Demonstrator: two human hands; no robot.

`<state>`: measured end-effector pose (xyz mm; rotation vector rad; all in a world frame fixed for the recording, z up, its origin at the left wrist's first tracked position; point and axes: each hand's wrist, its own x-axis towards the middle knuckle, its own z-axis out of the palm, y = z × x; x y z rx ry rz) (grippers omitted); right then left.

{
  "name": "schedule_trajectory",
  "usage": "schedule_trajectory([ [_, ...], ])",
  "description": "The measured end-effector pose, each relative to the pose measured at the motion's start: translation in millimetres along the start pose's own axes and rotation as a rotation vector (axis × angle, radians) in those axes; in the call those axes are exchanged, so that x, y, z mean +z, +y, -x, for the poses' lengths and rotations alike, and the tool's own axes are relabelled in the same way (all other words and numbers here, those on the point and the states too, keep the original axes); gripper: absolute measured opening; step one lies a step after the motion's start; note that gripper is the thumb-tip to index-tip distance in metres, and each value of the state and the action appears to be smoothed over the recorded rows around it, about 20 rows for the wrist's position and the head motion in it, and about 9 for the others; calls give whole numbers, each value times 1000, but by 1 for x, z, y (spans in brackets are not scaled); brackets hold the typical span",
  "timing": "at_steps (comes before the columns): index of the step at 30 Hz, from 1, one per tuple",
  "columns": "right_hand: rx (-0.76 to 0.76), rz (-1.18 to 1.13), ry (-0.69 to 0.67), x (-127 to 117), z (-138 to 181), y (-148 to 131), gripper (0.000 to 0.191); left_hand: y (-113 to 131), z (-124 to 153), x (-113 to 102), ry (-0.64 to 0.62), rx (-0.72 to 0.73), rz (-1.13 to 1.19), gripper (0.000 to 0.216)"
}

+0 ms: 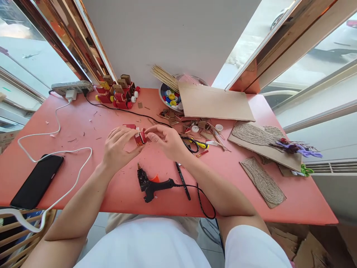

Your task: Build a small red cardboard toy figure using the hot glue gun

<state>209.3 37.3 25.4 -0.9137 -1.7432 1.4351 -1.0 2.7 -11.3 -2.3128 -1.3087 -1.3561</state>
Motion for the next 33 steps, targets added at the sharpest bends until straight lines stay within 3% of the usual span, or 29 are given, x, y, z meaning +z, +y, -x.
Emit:
schedule_trajectory([
  [3,3,52,52,5,4,-10,42,3,-1,-2,39,23,-24,17],
  [7,-93,294,136,8,13,-23,50,11,-4,-5,113,69,-59,18],
  [11,-221,495,121,12,18,-26,46,18,-5,-7,114,95,-91,20],
  [15,-249,439,22,9,17,-28,41,23,-8,-7,115,123,-80,19],
  [20,-218,375,138,-11,14,-39,41,23,-8,-7,119,117,-80,24],
  [24,-172,536,256,-35,15,-49,34,20,-7,-7,143,111,-65,24],
  [29,16,984,184,-54,17,-52,22,21,-7,-8,151,85,1,22],
  [33,134,1174,56,-55,19,-51,25,22,-4,-8,101,-104,248,18],
])
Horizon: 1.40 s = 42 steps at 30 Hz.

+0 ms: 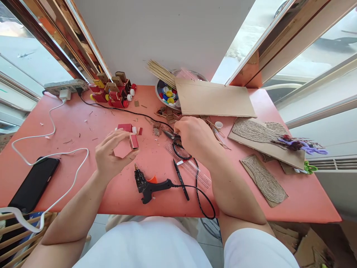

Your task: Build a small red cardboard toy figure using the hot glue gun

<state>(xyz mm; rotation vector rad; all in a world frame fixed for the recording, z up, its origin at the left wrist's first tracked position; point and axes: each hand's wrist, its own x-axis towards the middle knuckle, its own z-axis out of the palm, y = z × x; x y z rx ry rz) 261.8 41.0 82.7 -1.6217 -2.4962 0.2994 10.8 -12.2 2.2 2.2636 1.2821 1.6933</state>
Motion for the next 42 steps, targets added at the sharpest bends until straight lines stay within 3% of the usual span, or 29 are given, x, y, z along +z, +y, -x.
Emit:
schedule_trajectory([
  [5,-203,-262,9,3,3,-9,25,-3,3,2,-114,-339,300,35],
  [9,-285,-542,-17,11,4,-21,27,-3,4,5,-128,-387,390,40],
  [12,-307,-639,-83,19,3,-29,18,-2,5,6,-150,-421,461,46],
  [14,-339,-656,-81,24,2,-33,14,-2,5,5,-191,-471,524,52],
  [18,-433,-548,46,30,1,-36,16,0,0,2,-296,-604,678,58],
  [22,-545,-432,131,34,1,-35,19,3,-6,2,-311,-660,841,56],
  [25,-509,-341,182,34,0,-34,19,4,-8,3,-290,-722,918,57],
  [29,-354,-222,213,28,-2,-28,19,1,-8,4,-276,-765,923,59],
  [34,-267,-126,70,24,0,-18,29,-3,-8,5,-273,-783,926,60],
  [37,-284,-257,-6,25,2,-19,7,-1,-7,6,-276,-809,912,63],
  [42,-279,-673,-29,26,3,-34,18,2,-7,9,-256,-793,912,61],
])
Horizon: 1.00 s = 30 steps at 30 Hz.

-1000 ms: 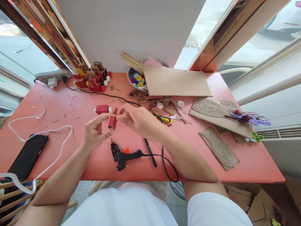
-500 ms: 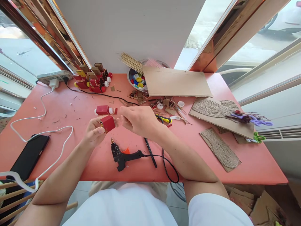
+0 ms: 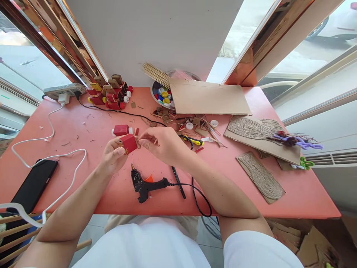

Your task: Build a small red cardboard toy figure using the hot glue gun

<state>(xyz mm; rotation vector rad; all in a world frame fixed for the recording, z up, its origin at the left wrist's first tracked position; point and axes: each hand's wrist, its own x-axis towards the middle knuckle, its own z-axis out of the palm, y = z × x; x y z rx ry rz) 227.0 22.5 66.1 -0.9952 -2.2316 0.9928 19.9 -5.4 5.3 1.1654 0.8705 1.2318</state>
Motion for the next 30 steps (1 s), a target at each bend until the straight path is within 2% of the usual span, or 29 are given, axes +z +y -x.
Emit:
schedule_trajectory([
  [4,13,-149,96,6,-2,-1,20,0,1,0,-13,15,-30,60],
  [9,-71,-215,41,8,-1,2,27,-3,4,-3,-17,54,-116,58],
  [15,-84,-178,148,10,1,1,34,-9,8,-7,120,220,-382,49],
  [19,-159,-114,182,15,3,3,22,-6,7,-11,185,319,-571,37],
  [24,-187,-16,233,21,6,5,20,0,8,-15,183,419,-715,29],
  [30,-287,-13,234,21,5,10,16,2,10,-13,168,443,-790,30],
])
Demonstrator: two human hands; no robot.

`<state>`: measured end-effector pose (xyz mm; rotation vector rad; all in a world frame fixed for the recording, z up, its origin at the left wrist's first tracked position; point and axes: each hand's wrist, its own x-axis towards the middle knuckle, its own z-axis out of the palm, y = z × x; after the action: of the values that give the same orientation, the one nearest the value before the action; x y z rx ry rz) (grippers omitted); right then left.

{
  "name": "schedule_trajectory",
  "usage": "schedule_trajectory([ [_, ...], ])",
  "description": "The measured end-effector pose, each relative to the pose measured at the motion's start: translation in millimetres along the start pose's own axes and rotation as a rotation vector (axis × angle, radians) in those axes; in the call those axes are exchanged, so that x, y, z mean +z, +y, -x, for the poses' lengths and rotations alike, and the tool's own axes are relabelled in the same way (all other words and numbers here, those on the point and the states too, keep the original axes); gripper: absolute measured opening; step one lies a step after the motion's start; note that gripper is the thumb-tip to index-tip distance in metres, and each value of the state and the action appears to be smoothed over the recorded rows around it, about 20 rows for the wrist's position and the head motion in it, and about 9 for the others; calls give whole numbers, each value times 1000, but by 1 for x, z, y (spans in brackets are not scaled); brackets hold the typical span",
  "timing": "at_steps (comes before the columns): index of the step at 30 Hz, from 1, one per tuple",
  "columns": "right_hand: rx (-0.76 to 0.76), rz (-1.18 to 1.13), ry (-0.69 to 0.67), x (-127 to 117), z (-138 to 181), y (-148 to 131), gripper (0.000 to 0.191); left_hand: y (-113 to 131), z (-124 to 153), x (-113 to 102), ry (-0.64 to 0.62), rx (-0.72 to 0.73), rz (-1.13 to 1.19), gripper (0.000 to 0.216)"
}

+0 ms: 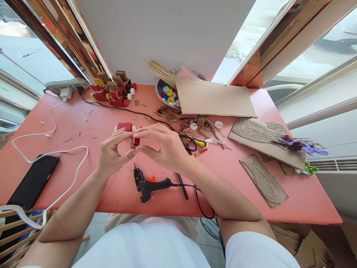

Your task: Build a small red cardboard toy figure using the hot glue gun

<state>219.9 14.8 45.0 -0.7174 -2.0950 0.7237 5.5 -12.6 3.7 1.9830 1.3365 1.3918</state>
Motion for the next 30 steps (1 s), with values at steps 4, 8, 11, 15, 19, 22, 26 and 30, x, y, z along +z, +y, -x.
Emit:
schedule_trajectory([
  [4,-47,-3,-3,0,-1,3,16,0,0,-1,-15,-2,22,29],
  [8,-130,-27,28,0,-1,3,12,1,0,-2,-38,-20,61,26],
  [11,-148,-31,40,0,-2,2,9,2,0,-2,-44,-2,90,26],
  [15,-158,-38,40,1,-2,2,7,0,0,-2,-40,35,101,25],
  [19,-98,-16,35,0,-1,0,13,-4,1,-1,-6,90,62,26],
  [22,-77,-3,30,-1,1,0,17,-4,2,0,34,121,-6,26],
  [26,-96,1,18,-2,0,0,15,1,1,-1,16,99,-67,26],
  [30,-136,-1,22,-2,-2,3,12,5,-1,-2,-5,107,-91,26],
])
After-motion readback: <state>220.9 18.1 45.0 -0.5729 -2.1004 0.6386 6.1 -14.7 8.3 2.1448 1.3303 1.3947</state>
